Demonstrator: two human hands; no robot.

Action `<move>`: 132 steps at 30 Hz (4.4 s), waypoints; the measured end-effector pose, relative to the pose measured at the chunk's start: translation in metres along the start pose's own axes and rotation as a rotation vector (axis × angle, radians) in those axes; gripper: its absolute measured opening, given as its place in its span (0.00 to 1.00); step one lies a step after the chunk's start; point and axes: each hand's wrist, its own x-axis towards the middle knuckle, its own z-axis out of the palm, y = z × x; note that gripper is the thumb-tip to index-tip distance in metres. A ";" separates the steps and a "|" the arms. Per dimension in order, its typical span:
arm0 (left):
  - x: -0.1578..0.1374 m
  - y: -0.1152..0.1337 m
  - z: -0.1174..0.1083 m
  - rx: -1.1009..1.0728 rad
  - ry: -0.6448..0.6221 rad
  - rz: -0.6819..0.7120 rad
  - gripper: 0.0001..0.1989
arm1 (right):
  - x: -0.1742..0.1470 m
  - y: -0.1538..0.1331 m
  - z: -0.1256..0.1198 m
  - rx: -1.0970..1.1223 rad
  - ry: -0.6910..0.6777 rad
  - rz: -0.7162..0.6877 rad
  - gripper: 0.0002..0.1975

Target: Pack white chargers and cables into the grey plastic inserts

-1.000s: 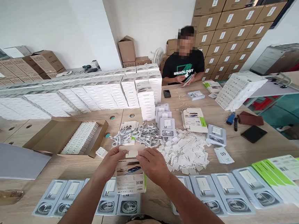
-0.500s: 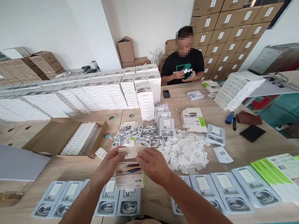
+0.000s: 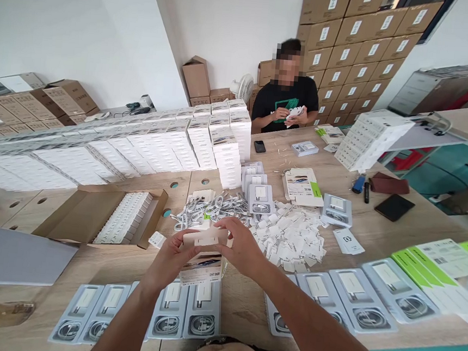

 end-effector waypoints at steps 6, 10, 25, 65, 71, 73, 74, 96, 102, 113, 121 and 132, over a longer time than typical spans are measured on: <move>0.000 0.002 0.002 0.067 -0.008 0.045 0.18 | 0.004 -0.004 0.001 0.020 -0.056 0.098 0.11; -0.001 0.001 0.002 0.119 0.008 0.077 0.17 | 0.004 -0.001 0.003 -0.020 -0.045 0.089 0.10; 0.004 -0.021 0.004 0.094 0.056 0.097 0.15 | -0.007 0.014 0.018 -0.268 0.035 -0.020 0.12; -0.014 -0.008 0.002 -0.195 0.143 0.067 0.23 | -0.022 0.021 0.020 0.680 0.060 0.361 0.23; -0.024 -0.006 0.001 -0.252 0.124 0.097 0.29 | -0.030 0.019 0.033 0.514 0.081 0.304 0.20; -0.026 -0.007 -0.005 -0.220 0.047 0.108 0.26 | -0.031 0.022 0.035 0.613 0.065 0.342 0.19; -0.026 -0.008 -0.009 -0.188 0.026 0.111 0.24 | -0.032 0.022 0.036 0.667 0.042 0.350 0.19; -0.026 0.020 -0.034 0.017 -0.216 0.040 0.12 | -0.016 0.001 0.025 0.491 0.075 0.130 0.09; -0.029 0.018 -0.037 0.106 -0.266 0.124 0.12 | -0.016 -0.005 0.029 1.038 -0.050 0.625 0.19; -0.031 0.018 -0.028 -0.036 -0.332 0.027 0.23 | -0.019 -0.004 0.033 0.703 -0.077 0.455 0.16; -0.027 0.021 -0.031 0.077 -0.337 0.076 0.22 | -0.024 -0.010 0.028 0.840 -0.109 0.331 0.13; -0.025 0.023 -0.031 0.139 -0.369 0.098 0.10 | -0.031 -0.005 0.031 0.814 -0.100 0.376 0.13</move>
